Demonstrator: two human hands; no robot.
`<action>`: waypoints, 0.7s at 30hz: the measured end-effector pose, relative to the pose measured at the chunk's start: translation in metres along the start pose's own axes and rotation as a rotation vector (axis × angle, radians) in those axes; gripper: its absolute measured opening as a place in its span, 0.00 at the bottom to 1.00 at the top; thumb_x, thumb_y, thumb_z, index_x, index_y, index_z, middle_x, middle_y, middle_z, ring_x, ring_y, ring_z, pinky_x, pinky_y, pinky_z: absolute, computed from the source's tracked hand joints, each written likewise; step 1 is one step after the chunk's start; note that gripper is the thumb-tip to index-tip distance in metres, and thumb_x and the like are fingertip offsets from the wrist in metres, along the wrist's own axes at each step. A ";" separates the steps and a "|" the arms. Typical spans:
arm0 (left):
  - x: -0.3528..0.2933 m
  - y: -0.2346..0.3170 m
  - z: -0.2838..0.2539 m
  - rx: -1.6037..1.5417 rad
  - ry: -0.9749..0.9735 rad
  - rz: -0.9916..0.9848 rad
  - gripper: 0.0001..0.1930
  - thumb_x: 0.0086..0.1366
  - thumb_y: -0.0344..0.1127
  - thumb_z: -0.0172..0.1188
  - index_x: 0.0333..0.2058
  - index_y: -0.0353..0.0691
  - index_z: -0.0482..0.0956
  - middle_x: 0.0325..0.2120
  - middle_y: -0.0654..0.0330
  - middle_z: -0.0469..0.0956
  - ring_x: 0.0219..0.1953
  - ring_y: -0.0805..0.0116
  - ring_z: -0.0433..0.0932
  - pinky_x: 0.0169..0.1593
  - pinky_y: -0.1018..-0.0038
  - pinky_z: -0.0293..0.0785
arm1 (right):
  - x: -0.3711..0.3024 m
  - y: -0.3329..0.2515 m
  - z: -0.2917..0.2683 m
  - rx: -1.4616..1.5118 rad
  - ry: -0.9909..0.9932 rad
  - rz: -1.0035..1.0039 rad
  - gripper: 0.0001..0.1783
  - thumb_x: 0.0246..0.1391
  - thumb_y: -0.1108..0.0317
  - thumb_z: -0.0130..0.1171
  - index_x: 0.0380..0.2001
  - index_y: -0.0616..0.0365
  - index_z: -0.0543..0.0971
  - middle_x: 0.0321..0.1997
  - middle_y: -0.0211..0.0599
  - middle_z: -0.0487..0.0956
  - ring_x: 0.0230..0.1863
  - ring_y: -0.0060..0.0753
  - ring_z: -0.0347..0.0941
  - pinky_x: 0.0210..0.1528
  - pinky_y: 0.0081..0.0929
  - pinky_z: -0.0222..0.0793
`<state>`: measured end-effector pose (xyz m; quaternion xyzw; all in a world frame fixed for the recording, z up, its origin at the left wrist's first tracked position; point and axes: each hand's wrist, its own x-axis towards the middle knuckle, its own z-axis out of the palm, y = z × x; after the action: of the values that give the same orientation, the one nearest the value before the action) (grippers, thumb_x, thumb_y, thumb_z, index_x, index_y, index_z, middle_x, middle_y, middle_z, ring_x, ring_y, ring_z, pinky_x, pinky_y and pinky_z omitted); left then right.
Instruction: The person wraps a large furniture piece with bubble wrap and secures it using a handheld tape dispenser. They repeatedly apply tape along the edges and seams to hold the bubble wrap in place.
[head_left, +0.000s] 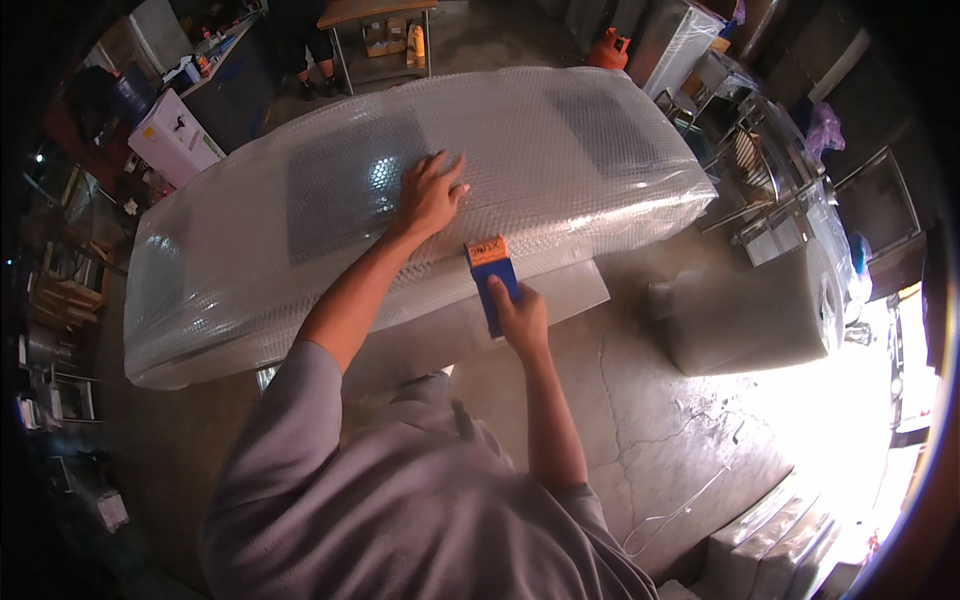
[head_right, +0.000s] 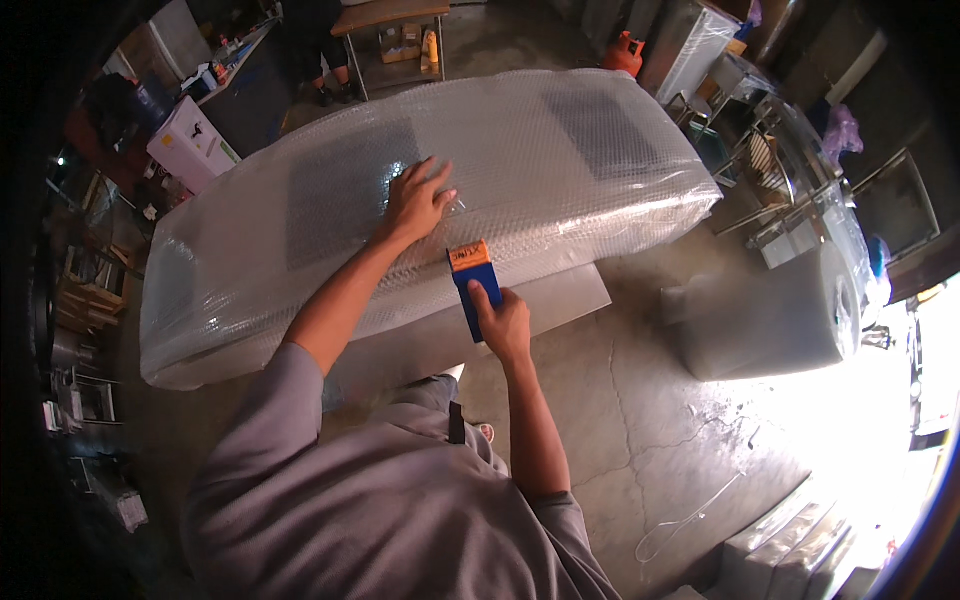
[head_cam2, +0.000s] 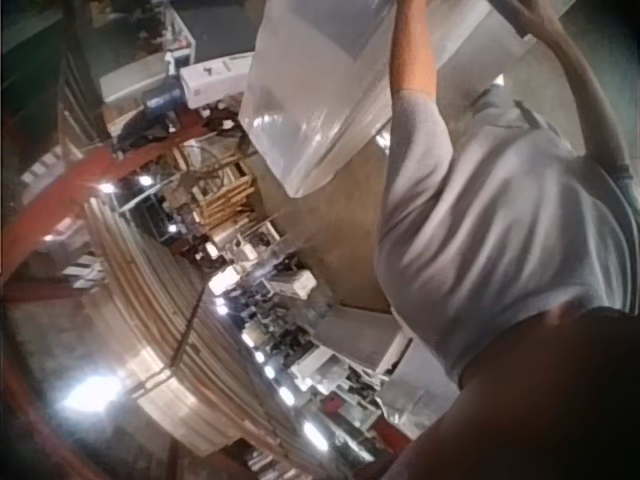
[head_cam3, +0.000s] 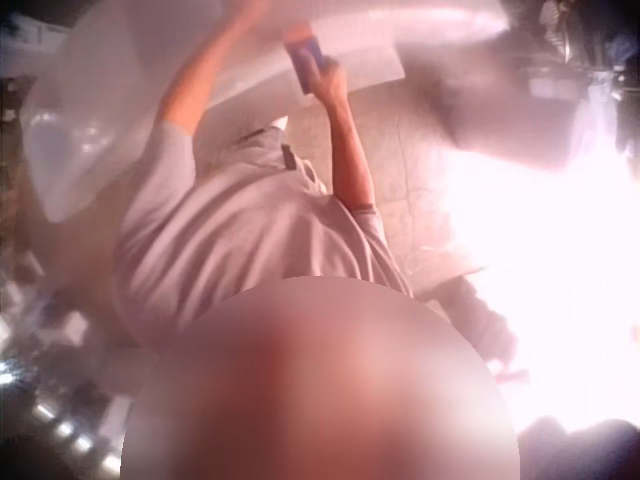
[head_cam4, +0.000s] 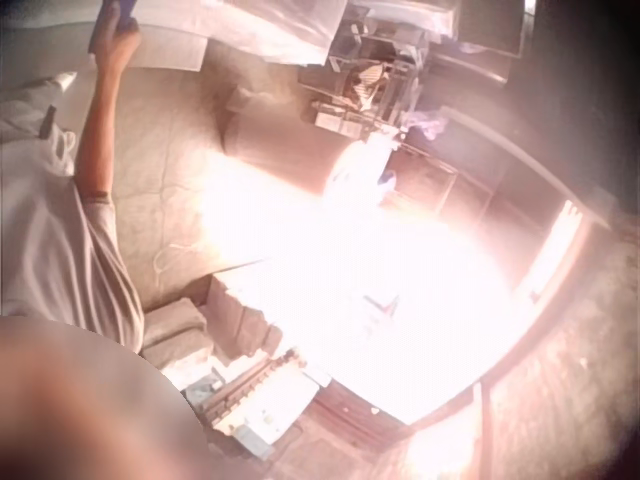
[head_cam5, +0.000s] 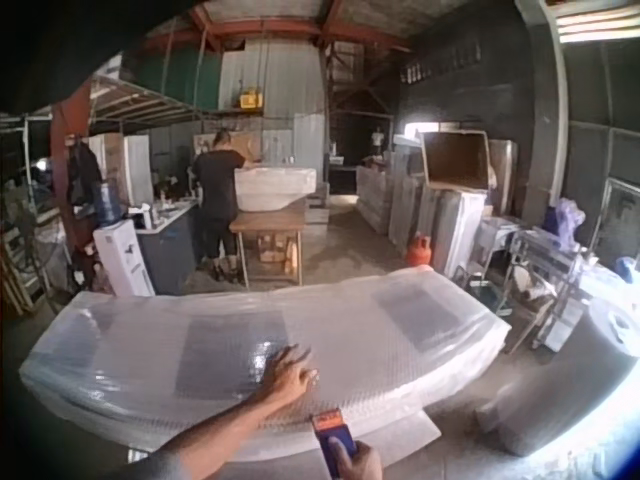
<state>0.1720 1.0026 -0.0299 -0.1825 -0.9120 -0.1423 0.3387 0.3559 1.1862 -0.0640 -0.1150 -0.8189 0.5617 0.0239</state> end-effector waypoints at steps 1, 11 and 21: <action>0.000 -0.007 0.009 0.100 -0.025 -0.006 0.14 0.71 0.40 0.63 0.51 0.43 0.86 0.52 0.52 0.83 0.56 0.55 0.81 0.57 0.61 0.76 | 0.002 0.002 0.002 -0.010 -0.003 0.035 0.36 0.62 0.40 0.65 0.26 0.72 0.82 0.21 0.52 0.81 0.25 0.39 0.82 0.30 0.40 0.74; -0.063 0.019 -0.057 -0.152 -0.595 0.267 0.46 0.60 0.48 0.73 0.74 0.50 0.62 0.75 0.45 0.56 0.78 0.48 0.53 0.78 0.49 0.50 | -0.020 0.007 -0.009 0.068 -0.014 0.042 0.35 0.64 0.41 0.63 0.31 0.71 0.82 0.19 0.42 0.79 0.23 0.28 0.78 0.27 0.34 0.72; -0.097 0.020 -0.018 0.128 -0.346 0.303 0.46 0.66 0.63 0.61 0.76 0.50 0.58 0.73 0.47 0.63 0.74 0.45 0.62 0.73 0.49 0.63 | -0.037 0.073 0.006 0.199 -0.034 0.040 0.29 0.64 0.46 0.65 0.37 0.70 0.83 0.25 0.43 0.82 0.28 0.28 0.78 0.32 0.33 0.74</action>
<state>0.2590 0.9905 -0.0796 -0.3170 -0.9259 0.0016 0.2056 0.4030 1.1974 -0.1303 -0.1190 -0.7568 0.6426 0.0101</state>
